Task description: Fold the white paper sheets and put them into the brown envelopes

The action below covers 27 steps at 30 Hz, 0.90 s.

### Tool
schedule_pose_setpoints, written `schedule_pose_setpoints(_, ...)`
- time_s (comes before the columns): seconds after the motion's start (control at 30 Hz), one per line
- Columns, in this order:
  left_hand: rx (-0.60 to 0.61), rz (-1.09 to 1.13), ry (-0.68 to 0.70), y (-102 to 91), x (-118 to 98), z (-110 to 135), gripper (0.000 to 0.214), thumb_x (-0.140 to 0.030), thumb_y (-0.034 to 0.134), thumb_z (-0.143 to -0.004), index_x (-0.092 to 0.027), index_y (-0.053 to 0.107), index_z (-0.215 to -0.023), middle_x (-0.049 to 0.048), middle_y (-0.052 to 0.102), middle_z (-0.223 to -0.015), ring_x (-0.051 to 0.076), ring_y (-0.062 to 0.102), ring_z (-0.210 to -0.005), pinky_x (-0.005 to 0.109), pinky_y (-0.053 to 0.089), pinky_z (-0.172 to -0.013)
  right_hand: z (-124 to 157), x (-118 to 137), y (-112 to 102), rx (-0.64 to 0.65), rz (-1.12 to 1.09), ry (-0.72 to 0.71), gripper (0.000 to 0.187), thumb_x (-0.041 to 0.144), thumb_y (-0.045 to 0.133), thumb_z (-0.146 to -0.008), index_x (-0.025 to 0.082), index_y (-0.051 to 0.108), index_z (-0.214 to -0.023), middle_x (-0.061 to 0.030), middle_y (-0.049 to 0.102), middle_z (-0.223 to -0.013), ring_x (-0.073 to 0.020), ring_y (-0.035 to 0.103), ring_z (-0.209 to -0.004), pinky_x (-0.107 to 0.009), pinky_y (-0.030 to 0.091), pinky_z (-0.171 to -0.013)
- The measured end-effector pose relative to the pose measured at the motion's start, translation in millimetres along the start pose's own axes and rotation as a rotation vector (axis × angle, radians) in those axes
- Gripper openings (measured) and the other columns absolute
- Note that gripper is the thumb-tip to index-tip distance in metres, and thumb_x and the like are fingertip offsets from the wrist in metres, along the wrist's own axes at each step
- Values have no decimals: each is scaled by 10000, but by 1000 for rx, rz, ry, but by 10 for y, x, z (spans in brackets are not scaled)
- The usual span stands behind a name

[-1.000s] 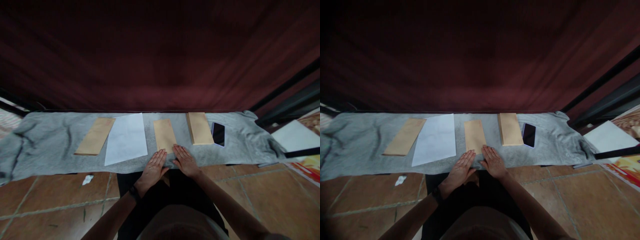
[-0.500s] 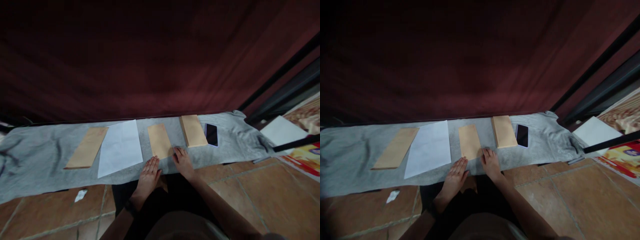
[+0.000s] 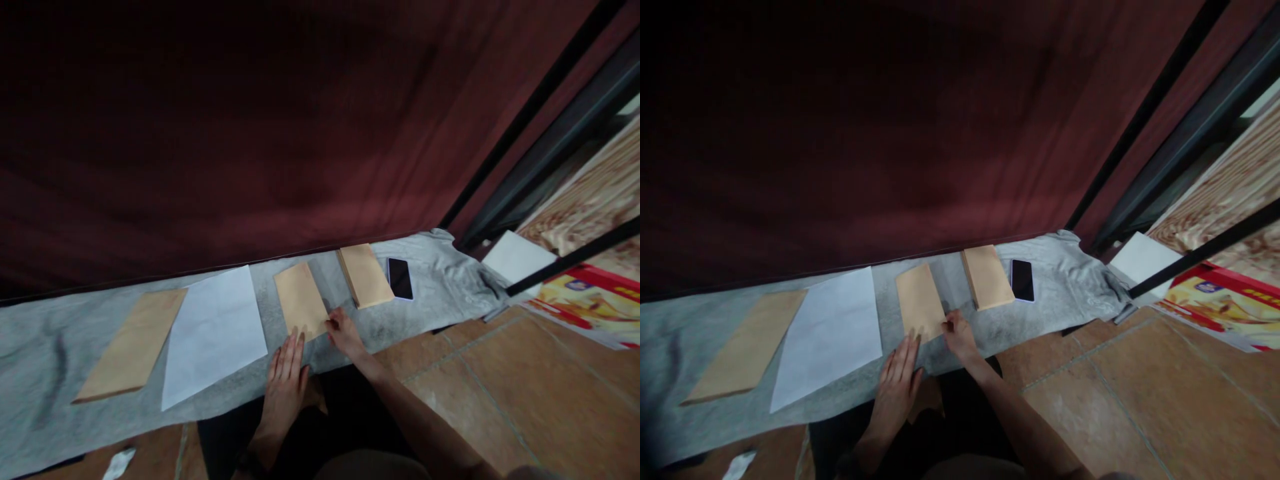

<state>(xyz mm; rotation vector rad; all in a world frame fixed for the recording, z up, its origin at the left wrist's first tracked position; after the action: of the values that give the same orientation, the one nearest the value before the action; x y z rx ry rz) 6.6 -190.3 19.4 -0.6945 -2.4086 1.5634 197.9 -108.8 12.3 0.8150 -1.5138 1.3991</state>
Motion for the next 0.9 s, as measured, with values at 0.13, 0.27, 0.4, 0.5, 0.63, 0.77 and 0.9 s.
schedule_pose_setpoints(0.13,-47,-27,17,8,-5,8,692,-275,425,-1025,-204,119,-1641,143,360,-1629,288,466,-1440,487,389,-1174,-149,-42,-343,-111,-266,31,258,518,522,-862,269,461,-891,49,591,-712,-165,628,-538,-323,602,-490)
schedule_pose_setpoints(0.27,-44,-53,36,58,4,29,695,-270,407,-1026,-215,92,-1642,121,406,-1607,287,486,-1424,499,360,-1187,-385,-127,-1042,-285,-408,42,383,583,639,-761,264,457,-872,66,565,-706,-139,611,-520,-317,609,-510)
schedule_pose_setpoints(0.4,-51,-46,41,76,1,34,702,-273,412,-1017,-220,96,-1641,108,442,-1586,296,489,-1420,505,343,-1197,-478,-290,-1586,-424,-467,92,445,563,751,-656,257,487,-840,61,594,-680,-142,615,-507,-323,610,-506)
schedule_pose_setpoints(0.5,-51,-61,42,83,-2,37,705,-273,411,-1011,-226,99,-1642,101,451,-1582,294,498,-1414,507,321,-1213,-481,-391,-1716,-448,-449,107,442,556,766,-637,254,495,-814,60,591,-665,-145,616,-511,-330,613,-513)
schedule_pose_setpoints(0.63,-41,-66,40,103,3,51,699,-268,415,-1007,-227,125,-1641,95,481,-1563,297,501,-1410,518,323,-1211,-483,-478,-1682,-460,-422,126,400,527,758,-642,256,511,-802,60,580,-643,-157,627,-520,-338,620,-523)
schedule_pose_setpoints(0.77,-26,-59,38,124,10,64,668,-267,420,-1009,-228,187,-1634,91,505,-1549,299,490,-1419,522,328,-1204,-492,-528,-1634,-479,-406,138,333,475,736,-672,257,530,-817,62,579,-632,-156,619,-513,-331,618,-509)
schedule_pose_setpoints(0.9,-19,-64,37,133,6,71,662,-263,437,-1002,-209,226,-1626,102,514,-1540,303,489,-1419,524,327,-1200,-483,-564,-1645,-504,-390,142,292,435,721,-696,245,552,-839,62,590,-642,-148,622,-523,-327,626,-532)
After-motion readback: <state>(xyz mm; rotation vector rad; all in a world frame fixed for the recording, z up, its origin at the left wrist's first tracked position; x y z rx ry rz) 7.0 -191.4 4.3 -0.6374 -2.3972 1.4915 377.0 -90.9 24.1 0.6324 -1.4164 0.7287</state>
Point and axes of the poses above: each hand's wrist, its own z-axis away from the middle knuckle, its own y-axis out of the palm, x = y × z, the point moved 4 cm from there along -z, towards the middle knuckle
